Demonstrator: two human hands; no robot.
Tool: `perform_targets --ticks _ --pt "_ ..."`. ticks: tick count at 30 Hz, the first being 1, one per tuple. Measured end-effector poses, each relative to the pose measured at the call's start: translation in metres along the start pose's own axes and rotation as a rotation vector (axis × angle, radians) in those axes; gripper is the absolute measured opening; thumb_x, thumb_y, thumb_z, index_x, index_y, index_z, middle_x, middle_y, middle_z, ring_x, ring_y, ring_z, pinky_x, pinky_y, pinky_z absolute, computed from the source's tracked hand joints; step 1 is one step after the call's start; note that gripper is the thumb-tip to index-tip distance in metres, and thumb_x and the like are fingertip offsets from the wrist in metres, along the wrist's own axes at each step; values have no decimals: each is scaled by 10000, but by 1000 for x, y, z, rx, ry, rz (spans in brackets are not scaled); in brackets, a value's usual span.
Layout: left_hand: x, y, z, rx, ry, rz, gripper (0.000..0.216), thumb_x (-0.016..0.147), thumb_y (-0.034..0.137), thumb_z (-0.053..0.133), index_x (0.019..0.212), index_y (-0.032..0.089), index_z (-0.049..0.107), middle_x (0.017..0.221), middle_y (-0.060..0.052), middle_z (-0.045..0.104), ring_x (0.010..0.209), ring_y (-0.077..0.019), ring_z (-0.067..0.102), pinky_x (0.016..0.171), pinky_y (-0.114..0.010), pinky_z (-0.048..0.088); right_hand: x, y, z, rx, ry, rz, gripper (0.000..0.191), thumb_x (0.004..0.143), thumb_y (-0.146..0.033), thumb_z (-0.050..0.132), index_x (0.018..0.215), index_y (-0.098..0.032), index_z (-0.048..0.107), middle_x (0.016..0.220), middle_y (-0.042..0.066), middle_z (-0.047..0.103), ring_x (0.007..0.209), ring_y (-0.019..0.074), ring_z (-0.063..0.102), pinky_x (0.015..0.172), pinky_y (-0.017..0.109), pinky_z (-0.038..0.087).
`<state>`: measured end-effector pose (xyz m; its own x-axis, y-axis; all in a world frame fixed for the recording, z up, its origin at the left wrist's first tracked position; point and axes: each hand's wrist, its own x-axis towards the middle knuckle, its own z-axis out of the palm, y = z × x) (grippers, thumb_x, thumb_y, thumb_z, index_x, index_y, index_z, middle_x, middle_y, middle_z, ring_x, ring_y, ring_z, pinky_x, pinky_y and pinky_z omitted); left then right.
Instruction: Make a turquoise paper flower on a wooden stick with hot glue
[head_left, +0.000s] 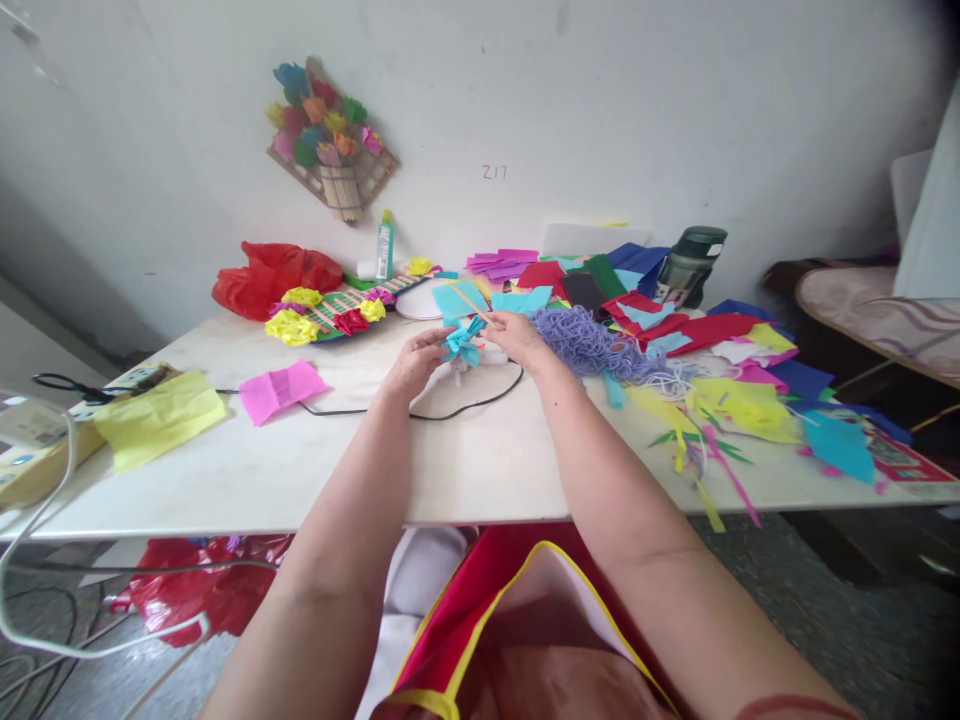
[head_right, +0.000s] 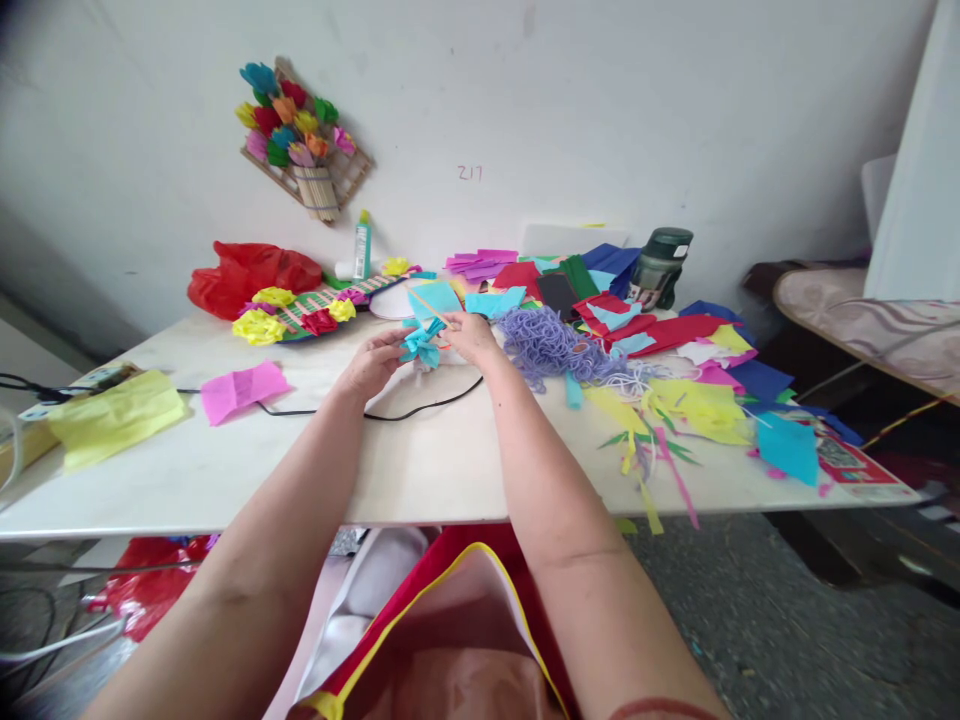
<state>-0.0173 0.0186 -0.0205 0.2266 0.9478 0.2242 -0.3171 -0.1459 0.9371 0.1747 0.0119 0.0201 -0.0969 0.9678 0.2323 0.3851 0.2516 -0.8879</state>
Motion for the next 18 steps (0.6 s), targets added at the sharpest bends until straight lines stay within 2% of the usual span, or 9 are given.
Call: perform_targets --ticks 6,14,18 --pt "2 2 -1 -25 20 -5 312 580 210 714 883 136 730 791 -48 720 712 -170 665 727 -308 536 1 1 -1 -148 17 -53 347 824 -154 577 1140 -170 720 1142 75 750 1050 182 689 919 286 504" --pt "-1 0 1 23 82 38 494 608 514 847 895 138 705 745 -40 703 681 -156 659 679 -297 548 2 1 0 -445 78 -99 283 879 -298 568 1078 -207 748 1018 35 768 944 172 673 784 250 471" --pt "-2 1 1 44 96 64 645 606 544 846 1111 176 685 833 -35 730 734 -173 692 656 -282 546 1 1 3 -529 125 -106 291 887 -372 551 1005 -218 768 892 18 759 843 161 650 698 236 425"
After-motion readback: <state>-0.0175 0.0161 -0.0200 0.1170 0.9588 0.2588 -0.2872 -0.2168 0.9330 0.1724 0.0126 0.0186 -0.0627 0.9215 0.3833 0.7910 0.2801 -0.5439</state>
